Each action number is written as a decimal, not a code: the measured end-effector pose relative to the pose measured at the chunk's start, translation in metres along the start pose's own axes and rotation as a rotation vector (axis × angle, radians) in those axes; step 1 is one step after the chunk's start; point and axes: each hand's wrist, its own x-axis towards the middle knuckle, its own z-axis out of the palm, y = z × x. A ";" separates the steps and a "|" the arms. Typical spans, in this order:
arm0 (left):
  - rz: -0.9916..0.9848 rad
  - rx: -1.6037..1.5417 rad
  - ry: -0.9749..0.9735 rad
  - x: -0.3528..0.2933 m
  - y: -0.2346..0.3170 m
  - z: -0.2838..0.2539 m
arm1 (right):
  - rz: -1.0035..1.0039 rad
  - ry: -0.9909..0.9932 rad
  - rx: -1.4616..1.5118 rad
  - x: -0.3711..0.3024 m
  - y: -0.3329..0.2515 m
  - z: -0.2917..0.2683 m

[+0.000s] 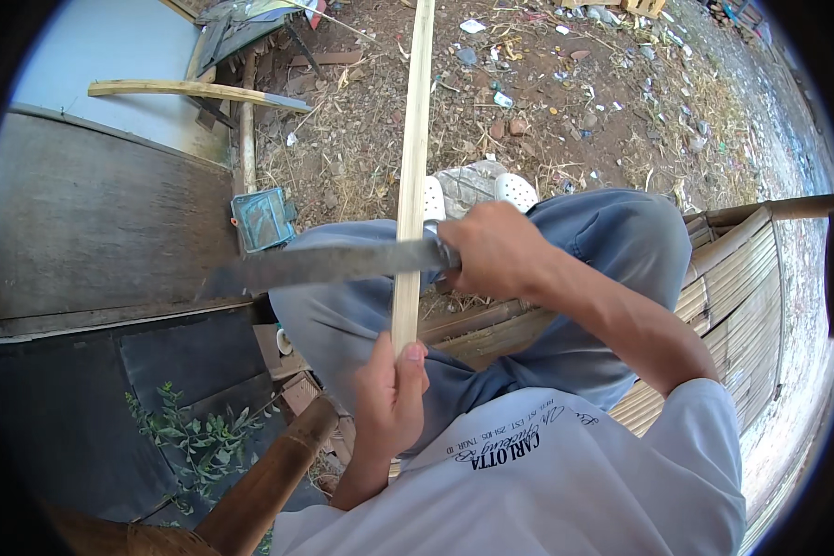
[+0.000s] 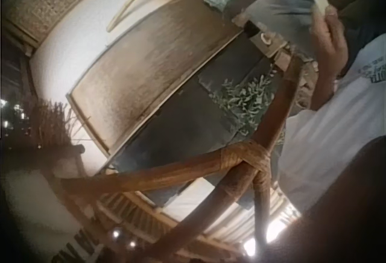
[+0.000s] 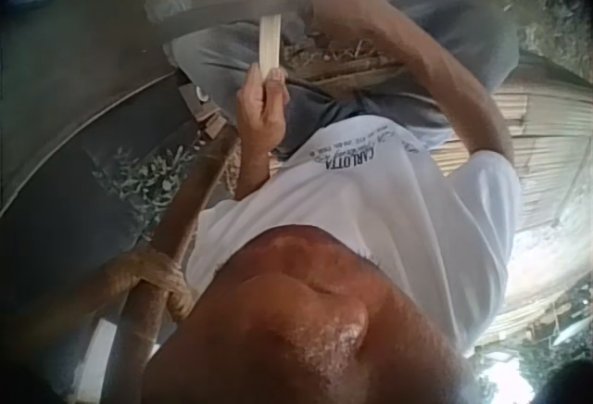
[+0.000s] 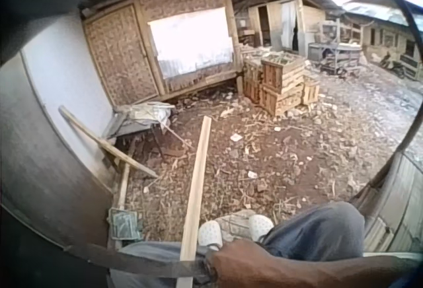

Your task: The person uses a machete to shave thin strips from a piece of bamboo, occasionally peeling away long, flexible strands by hand.

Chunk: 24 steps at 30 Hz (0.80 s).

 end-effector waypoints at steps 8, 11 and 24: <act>-0.167 -0.283 -0.106 -0.031 -0.008 -0.021 | 0.120 0.147 -0.037 0.005 0.010 -0.018; -0.204 -0.208 -0.099 -0.044 -0.008 -0.030 | 0.232 0.091 -0.140 0.020 0.040 -0.021; -0.175 -0.571 -0.215 -0.024 -0.022 -0.028 | 0.373 0.375 1.650 0.007 0.024 -0.037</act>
